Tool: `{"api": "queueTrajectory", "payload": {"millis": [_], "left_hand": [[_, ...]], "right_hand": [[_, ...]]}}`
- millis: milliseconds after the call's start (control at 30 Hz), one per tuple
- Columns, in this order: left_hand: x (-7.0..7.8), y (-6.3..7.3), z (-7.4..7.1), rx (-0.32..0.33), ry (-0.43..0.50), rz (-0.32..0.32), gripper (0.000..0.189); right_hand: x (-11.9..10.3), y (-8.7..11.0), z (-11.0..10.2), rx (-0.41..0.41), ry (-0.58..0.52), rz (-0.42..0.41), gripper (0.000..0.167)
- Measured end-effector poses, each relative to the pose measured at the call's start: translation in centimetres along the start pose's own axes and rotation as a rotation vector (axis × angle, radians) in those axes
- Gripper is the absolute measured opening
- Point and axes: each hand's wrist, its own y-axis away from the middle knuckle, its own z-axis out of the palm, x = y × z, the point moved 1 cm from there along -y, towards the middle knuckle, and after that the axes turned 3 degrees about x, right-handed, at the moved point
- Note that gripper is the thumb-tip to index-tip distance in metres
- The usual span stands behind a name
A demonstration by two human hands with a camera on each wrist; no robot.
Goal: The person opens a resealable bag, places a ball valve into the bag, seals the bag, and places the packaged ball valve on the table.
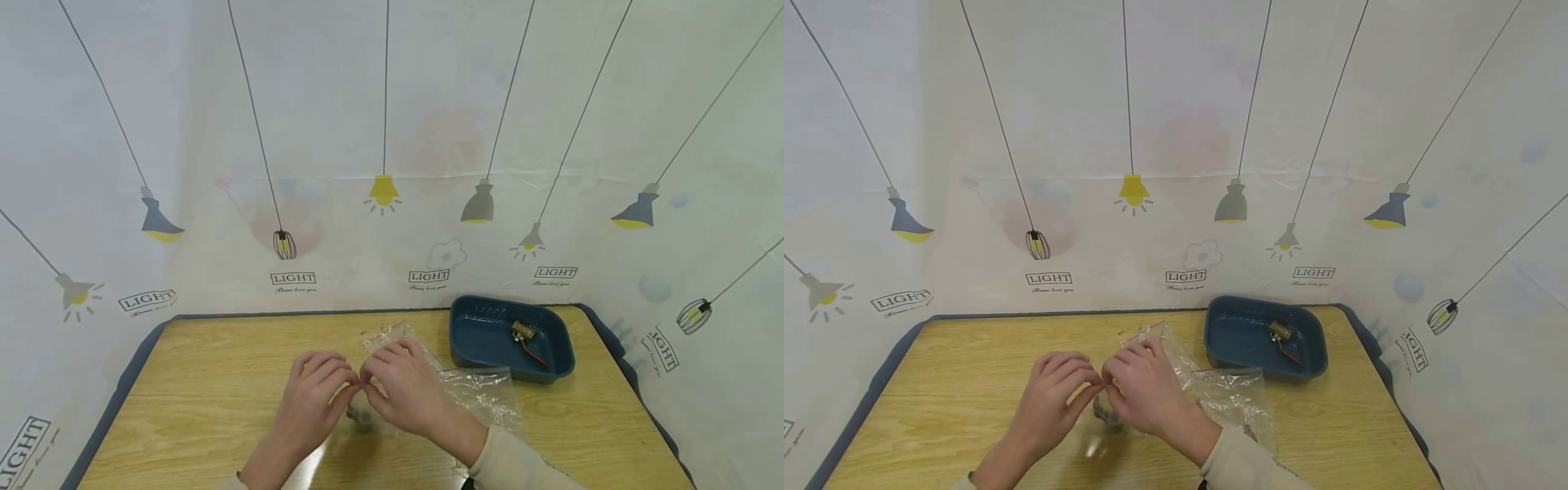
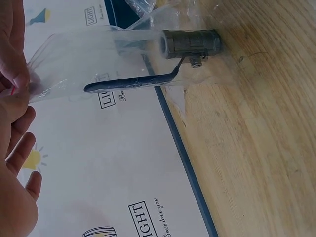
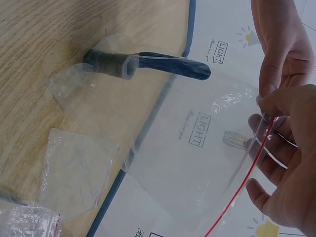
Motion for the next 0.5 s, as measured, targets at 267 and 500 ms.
{"api": "queueTrajectory", "payload": {"millis": [267,500], "left_hand": [[0.07,-0.10,-0.24,0.026,-0.005,0.025,0.009],[0.17,-0.10,-0.33,0.006,-0.006,-0.001,0.011]], "right_hand": [[-0.10,0.02,0.07,0.026,-0.009,-0.019,0.008],[0.29,0.23,0.19,-0.033,-0.022,0.022,0.009]]}}
